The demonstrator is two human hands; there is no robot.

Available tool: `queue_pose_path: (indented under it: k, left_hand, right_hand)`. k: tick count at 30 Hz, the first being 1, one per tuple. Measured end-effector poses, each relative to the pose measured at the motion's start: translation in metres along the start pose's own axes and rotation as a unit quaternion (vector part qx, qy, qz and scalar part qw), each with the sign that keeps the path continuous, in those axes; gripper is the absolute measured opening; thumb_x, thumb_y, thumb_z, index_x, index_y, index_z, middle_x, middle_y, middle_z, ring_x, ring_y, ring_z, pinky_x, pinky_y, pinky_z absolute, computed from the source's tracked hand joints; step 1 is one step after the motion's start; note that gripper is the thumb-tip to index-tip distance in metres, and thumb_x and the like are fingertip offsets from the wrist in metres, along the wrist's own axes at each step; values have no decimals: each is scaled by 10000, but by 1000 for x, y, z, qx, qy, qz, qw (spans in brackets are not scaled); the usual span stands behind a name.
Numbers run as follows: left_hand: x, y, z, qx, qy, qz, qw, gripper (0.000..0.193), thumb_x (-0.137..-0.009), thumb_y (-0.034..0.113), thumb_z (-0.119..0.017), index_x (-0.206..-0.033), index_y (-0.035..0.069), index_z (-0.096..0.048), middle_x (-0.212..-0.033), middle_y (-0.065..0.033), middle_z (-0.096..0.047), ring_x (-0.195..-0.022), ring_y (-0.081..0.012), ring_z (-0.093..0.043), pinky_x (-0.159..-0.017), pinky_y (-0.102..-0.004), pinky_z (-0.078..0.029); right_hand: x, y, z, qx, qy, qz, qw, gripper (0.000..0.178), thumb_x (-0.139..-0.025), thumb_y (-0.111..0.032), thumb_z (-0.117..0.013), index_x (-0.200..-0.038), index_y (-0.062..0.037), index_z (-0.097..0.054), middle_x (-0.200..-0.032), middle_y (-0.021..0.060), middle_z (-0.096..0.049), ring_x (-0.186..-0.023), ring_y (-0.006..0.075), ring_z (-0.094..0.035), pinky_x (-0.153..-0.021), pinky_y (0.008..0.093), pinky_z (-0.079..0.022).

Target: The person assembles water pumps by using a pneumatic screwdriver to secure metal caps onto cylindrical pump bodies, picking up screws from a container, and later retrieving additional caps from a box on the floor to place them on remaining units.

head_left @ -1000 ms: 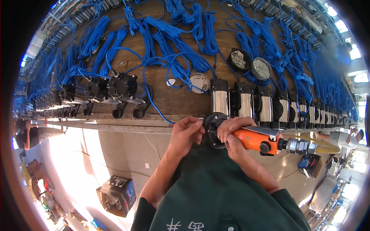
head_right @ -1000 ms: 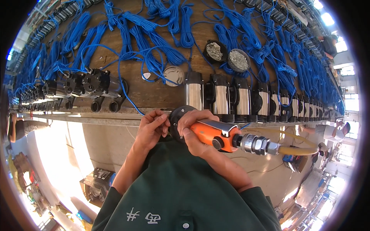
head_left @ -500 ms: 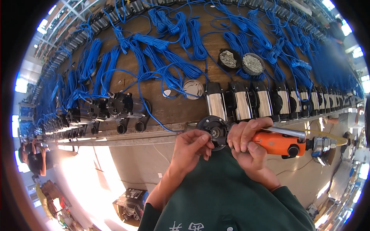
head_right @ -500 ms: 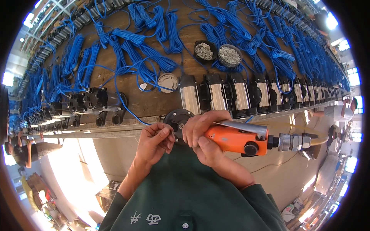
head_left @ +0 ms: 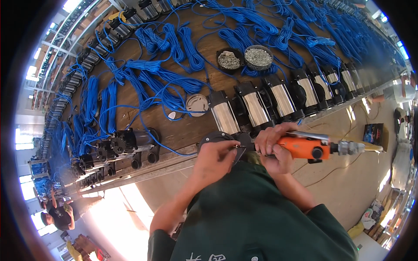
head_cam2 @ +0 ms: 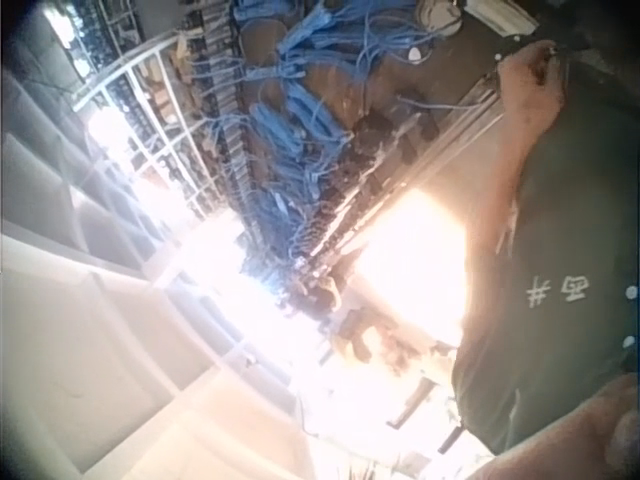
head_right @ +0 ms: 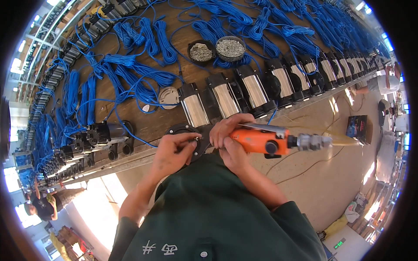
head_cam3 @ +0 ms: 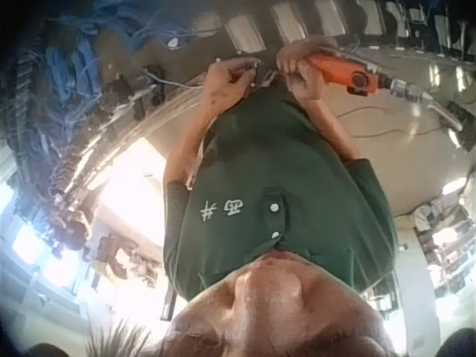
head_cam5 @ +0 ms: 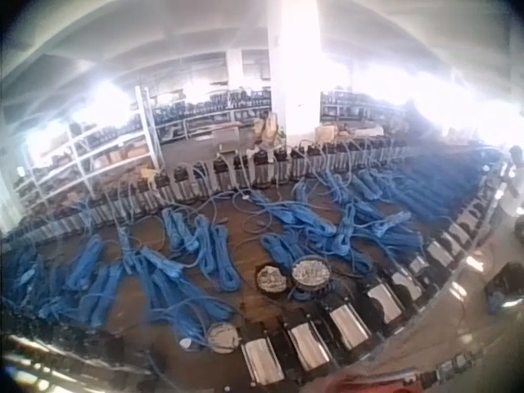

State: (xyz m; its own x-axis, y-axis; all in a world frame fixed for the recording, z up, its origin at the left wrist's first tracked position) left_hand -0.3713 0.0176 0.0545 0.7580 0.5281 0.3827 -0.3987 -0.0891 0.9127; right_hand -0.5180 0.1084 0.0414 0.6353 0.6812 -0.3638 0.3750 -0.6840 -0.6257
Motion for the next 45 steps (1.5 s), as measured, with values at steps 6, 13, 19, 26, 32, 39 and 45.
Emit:
queue_pose_path:
  k: [6, 13, 19, 26, 32, 39, 45]
  left_hand:
    - [-22, -9, 0, -264, -93, -93, 956, 467, -746, 55, -590, -1198, -60, -596, -649, -215, -590, -564, -316, -564, -552, -356, -449]
    - [-13, 3, 32, -269, 244, -154, 919, 287, -819, 34, -613, -1104, 3, -616, -728, -147, -626, -569, -242, -573, -570, -348, -456]
    - [-92, -140, 116, -350, 288, -168, 875, 218, -799, 69, -664, -1007, 9, -642, -824, -128, -626, -753, -261, -612, -664, -355, -498]
    - [-201, -173, 129, -597, 293, -98, 741, 148, -783, 117, -616, -914, 57, -646, -944, -129, -656, -954, -310, -622, -780, -425, -519]
    - [-233, -147, 161, -649, 227, -78, 722, 134, -832, 107, -560, -918, 48, -646, -867, -152, -695, -854, -320, -681, -689, -434, -566]
    - [-70, 8, 122, -493, 322, -274, 760, 427, -734, 48, -699, -1125, 65, -527, -976, -97, -645, -889, -302, -630, -664, -400, -540]
    - [32, 6, 44, -559, 126, -398, 716, 318, -750, 58, -635, -1066, 28, -664, -1109, -126, -659, -1034, -306, -646, -731, -341, -568]
  right_hand:
    - [9, 22, 21, 37, 26, -44, 998, 314, -761, 95, -470, -1058, 21, -399, -703, 109, -543, -615, 180, -529, -636, 315, -487]
    - [14, 25, 25, 117, 8, -90, 989, 287, -771, 93, -499, -1034, 3, -423, -731, 94, -560, -667, 148, -561, -645, 287, -496]
    - [13, 33, 6, 155, -48, -112, 980, 229, -793, 67, -525, -966, -20, -402, -719, 103, -494, -610, 181, -491, -589, 314, -466]
    - [16, 34, 7, 187, -60, -127, 972, 292, -790, 61, -509, -1072, 11, -450, -791, 72, -556, -702, 132, -562, -675, 276, -490]
    - [3, 7, -1, 160, -13, -79, 984, 302, -771, 78, -493, -1054, 8, -412, -744, 84, -554, -667, 144, -552, -653, 283, -487]
    - [-5, -23, 6, 88, 73, 11, 993, 277, -735, 38, -493, -1001, 14, -421, -692, 99, -484, -563, 170, -481, -564, 315, -470]
    - [-4, -19, 23, 64, 160, -29, 985, 275, -759, 10, -494, -1029, 24, -441, -662, 92, -494, -549, 172, -485, -538, 324, -454]
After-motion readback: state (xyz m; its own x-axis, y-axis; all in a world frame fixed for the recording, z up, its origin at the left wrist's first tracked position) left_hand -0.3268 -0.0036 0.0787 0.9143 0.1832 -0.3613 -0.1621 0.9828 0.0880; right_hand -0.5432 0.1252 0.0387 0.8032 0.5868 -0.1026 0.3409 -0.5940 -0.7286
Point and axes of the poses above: each hand's wrist, its own x-axis away from the middle knuckle, its own z-axis out of the back of the hand, y = z × x, the point moved 1 cm from there along -x, towards the middle knuckle
